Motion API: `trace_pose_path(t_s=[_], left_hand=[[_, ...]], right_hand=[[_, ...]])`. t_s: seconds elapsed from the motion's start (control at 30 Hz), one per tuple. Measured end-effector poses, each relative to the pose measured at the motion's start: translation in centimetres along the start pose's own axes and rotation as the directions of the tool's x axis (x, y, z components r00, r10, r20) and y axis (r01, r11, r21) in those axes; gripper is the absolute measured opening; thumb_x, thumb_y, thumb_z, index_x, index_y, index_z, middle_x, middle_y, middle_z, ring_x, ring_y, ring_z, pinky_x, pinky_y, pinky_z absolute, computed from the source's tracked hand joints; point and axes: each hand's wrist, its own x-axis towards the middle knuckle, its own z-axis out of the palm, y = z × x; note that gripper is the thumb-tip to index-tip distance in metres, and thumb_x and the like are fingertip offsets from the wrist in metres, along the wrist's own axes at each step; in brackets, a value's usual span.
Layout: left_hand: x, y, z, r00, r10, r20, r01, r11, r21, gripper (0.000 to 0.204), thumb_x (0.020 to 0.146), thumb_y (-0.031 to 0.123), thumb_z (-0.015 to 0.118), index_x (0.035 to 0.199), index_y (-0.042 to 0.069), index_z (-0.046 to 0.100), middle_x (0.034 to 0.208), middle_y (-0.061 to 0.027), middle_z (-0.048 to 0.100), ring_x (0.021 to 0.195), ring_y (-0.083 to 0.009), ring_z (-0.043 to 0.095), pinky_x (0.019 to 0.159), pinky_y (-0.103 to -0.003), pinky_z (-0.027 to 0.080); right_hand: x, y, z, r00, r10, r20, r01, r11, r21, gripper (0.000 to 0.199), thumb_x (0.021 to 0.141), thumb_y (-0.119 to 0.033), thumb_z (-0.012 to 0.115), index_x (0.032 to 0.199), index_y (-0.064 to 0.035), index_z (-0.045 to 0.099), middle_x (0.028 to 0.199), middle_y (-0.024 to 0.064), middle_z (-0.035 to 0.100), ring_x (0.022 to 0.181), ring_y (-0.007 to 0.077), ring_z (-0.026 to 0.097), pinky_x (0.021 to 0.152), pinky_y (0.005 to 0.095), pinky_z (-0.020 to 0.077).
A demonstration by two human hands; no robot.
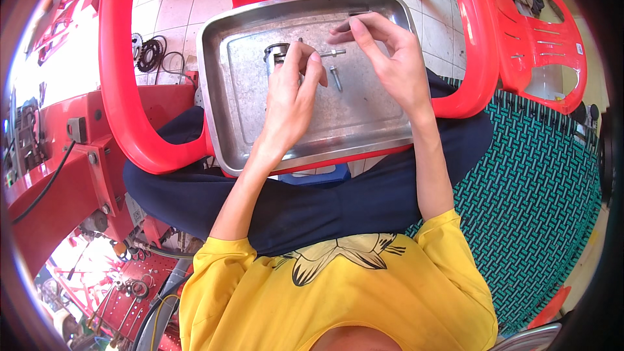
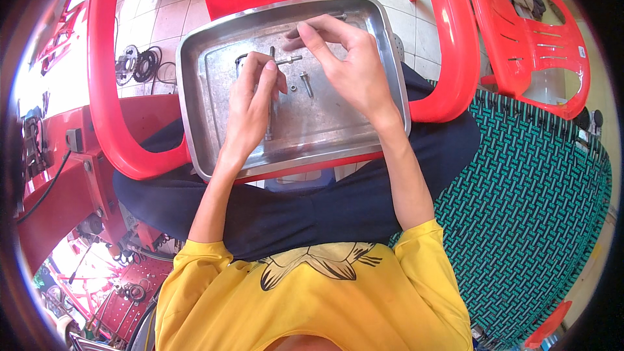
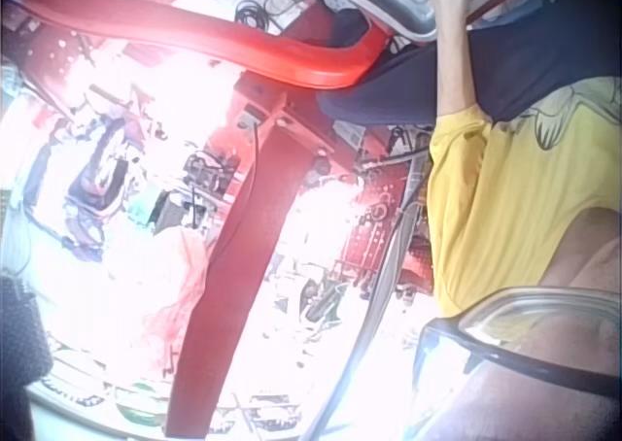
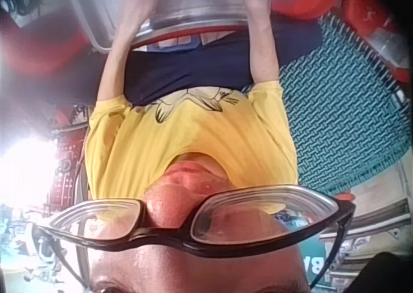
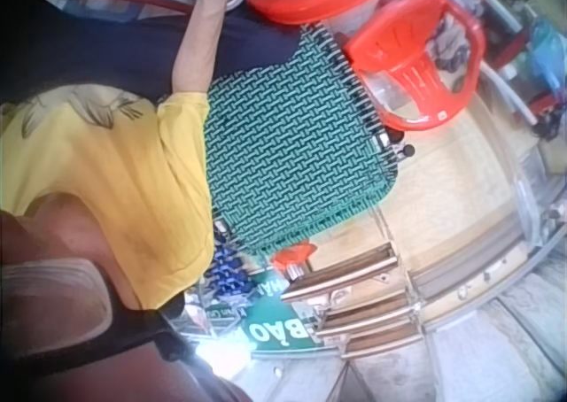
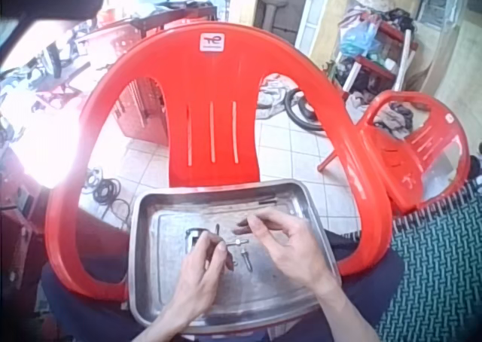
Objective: The person disassembles a mechanical part by hand while holding it over a metal tray on their lap, unscrewing a long bolt and removing internal components.
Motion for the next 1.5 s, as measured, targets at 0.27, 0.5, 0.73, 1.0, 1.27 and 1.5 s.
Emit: trace_pose_path(t_s=[0.27, 0.5, 0.73, 1.0, 1.27, 1.5], left_hand=[[-0.1, 0.6, 0.0, 1.0, -0.008, 0.002, 0.008, 1.0, 0.017, 0.018, 0.104, 0.017, 0.048, 0.098, 0.001, 0.054, 0.072, -0.0066, 0.061, 0.065, -0.0135, 0.052, 0.063, -0.03, 0.043], [-0.1, 0.3, -0.1, 1.0, 0.001, 0.005, -0.002, 1.0, 0.031, 0.02, 0.105, 0.02, 0.048, 0.098, 0.002, 0.054, 0.073, -0.0037, 0.06, 0.065, -0.0095, 0.048, 0.061, -0.028, 0.041], [-0.1, 0.3, -0.1, 1.0, -0.002, 0.006, 0.002, 1.0, 0.03, 0.02, 0.105, 0.021, 0.048, 0.098, 0.003, 0.054, 0.073, -0.0038, 0.061, 0.066, -0.0097, 0.05, 0.061, -0.028, 0.041], [0.1, 0.5, 0.0, 1.0, 0.005, -0.026, -0.004, 1.0, 0.011, 0.016, 0.101, 0.013, 0.05, 0.094, -0.001, 0.053, 0.068, -0.0129, 0.062, 0.065, -0.0219, 0.061, 0.064, -0.035, 0.045], [-0.1, 0.3, 0.0, 1.0, -0.015, 0.008, 0.015, 1.0, 0.021, 0.02, 0.104, 0.02, 0.048, 0.097, 0.002, 0.054, 0.073, -0.0033, 0.061, 0.065, -0.0092, 0.047, 0.061, -0.028, 0.04], [0.1, -0.5, 0.0, 0.998, 0.059, -0.017, -0.058, 0.998, 0.029, 0.021, 0.104, 0.021, 0.049, 0.097, 0.002, 0.055, 0.074, -0.0031, 0.062, 0.066, -0.0092, 0.048, 0.062, -0.027, 0.041]], right_hand=[[-0.1, -0.3, -0.2, 1.0, 0.029, 0.004, -0.029, 0.999, 0.04, 0.029, 0.101, -0.025, 0.06, 0.105, 0.0025, 0.068, 0.095, 0.0104, 0.075, 0.081, 0.0179, 0.074, 0.081, 0.0288, 0.0546], [-0.1, -0.3, -0.1, 0.997, 0.074, 0.006, -0.074, 0.995, 0.07, 0.027, 0.101, -0.023, 0.06, 0.105, 0.0022, 0.068, 0.095, 0.0103, 0.075, 0.082, 0.0169, 0.074, 0.082, 0.0286, 0.054], [-0.2, -0.2, 0.3, 0.995, 0.095, -0.017, -0.093, 0.991, 0.101, 0.027, 0.101, -0.023, 0.06, 0.105, 0.0025, 0.068, 0.094, 0.0105, 0.075, 0.081, 0.0169, 0.073, 0.082, 0.0288, 0.0536], [-0.1, 0.4, 0.2, 1.0, -0.012, -0.007, 0.012, 0.999, -0.045, 0.026, 0.1, -0.022, 0.061, 0.105, 0.002, 0.069, 0.095, 0.0108, 0.075, 0.08, 0.0166, 0.072, 0.08, 0.0291, 0.0544], [0.0, 0.6, -0.2, 1.0, -0.03, 0.006, 0.03, 0.998, -0.058, 0.025, 0.099, -0.022, 0.062, 0.105, 0.0022, 0.069, 0.094, 0.0104, 0.075, 0.085, 0.0174, 0.073, 0.079, 0.0288, 0.0547], [-0.1, -0.2, -0.1, 0.998, 0.059, 0.016, -0.061, 0.988, 0.142, 0.026, 0.101, -0.022, 0.06, 0.104, 0.0024, 0.069, 0.094, 0.0107, 0.075, 0.082, 0.0165, 0.073, 0.077, 0.0264, 0.054]])
